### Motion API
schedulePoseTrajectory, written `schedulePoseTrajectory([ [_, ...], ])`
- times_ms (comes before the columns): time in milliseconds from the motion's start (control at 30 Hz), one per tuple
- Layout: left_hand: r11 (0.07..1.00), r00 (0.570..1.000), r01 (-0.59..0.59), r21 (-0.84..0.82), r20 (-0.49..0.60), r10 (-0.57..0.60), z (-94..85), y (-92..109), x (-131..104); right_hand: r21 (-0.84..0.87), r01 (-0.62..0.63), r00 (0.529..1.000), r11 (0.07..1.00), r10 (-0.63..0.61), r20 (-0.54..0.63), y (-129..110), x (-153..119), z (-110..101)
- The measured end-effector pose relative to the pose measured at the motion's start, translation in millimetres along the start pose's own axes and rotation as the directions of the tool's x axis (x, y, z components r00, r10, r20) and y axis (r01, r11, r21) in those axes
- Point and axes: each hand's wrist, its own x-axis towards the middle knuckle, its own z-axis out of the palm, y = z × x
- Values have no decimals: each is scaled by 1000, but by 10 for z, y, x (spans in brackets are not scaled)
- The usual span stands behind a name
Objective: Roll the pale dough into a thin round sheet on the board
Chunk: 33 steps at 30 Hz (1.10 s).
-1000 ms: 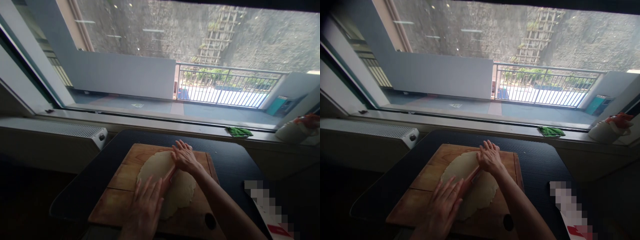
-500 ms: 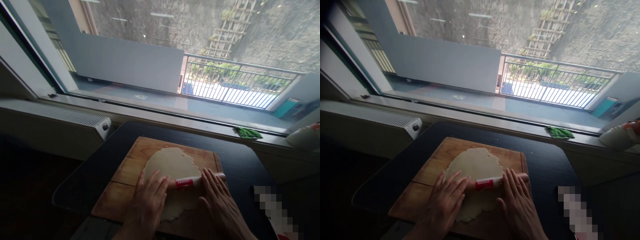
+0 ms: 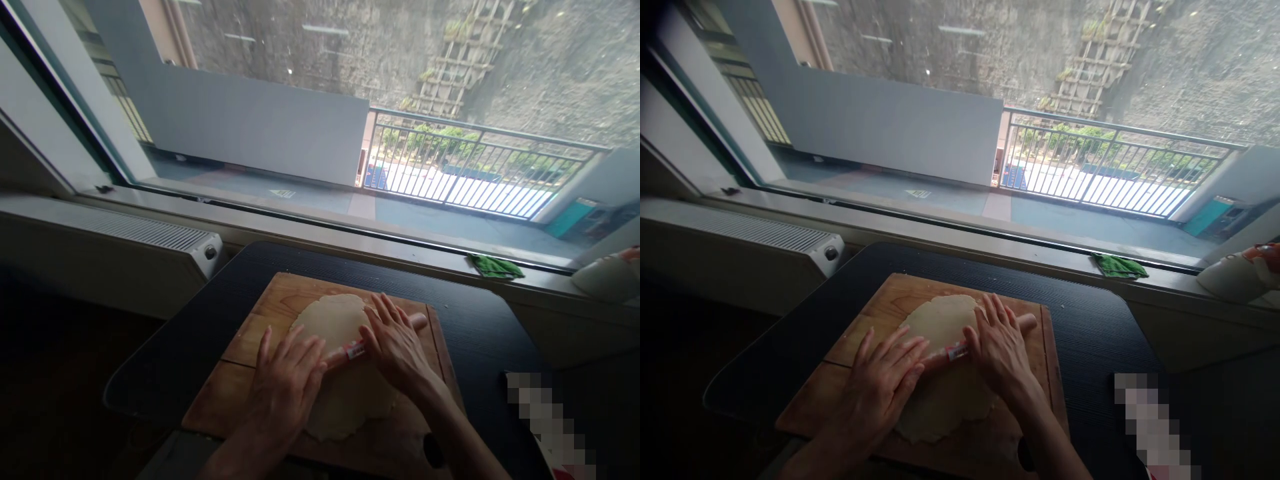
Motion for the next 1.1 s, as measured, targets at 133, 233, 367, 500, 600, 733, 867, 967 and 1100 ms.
schedulePoseTrajectory([
  [133, 997, 999, -29, -77, -27, 27, -15, 102, -51, -114, 57, 993, 992, -68, -93, 81, -882, 54],
  [233, 996, 999, -31, -84, -30, 29, 0, 107, -25, -114, 45, 995, 992, -55, -86, 82, -884, 41],
  [367, 998, 998, 29, -52, -49, -31, 50, 51, 89, -19, -47, 998, 999, 48, 30, 17, 2, -9],
  [500, 996, 996, 88, -5, -28, -88, 62, -27, 186, 58, -57, 985, 997, 47, 164, -126, 782, -49],
  [600, 997, 998, 69, -19, -14, -69, 31, -13, 155, 53, -51, 992, 997, 45, 114, -155, 628, -49],
  [733, 991, 999, -50, -128, -21, 47, -14, 123, 8, -43, 2, 1000, 999, -3, -24, -62, -379, 13],
  [867, 980, 995, -67, -187, -90, 51, -1, 189, -36, -133, -7, 996, 991, -5, -86, -5, -1030, 55],
  [967, 982, 995, -37, -187, -95, 19, 37, 115, 44, -106, -45, 998, 993, 41, -37, -21, -686, 53],
  [1100, 989, 994, 49, -138, -88, -62, 71, -59, 166, 32, -112, 992, 993, 110, 63, -115, 400, 25],
])
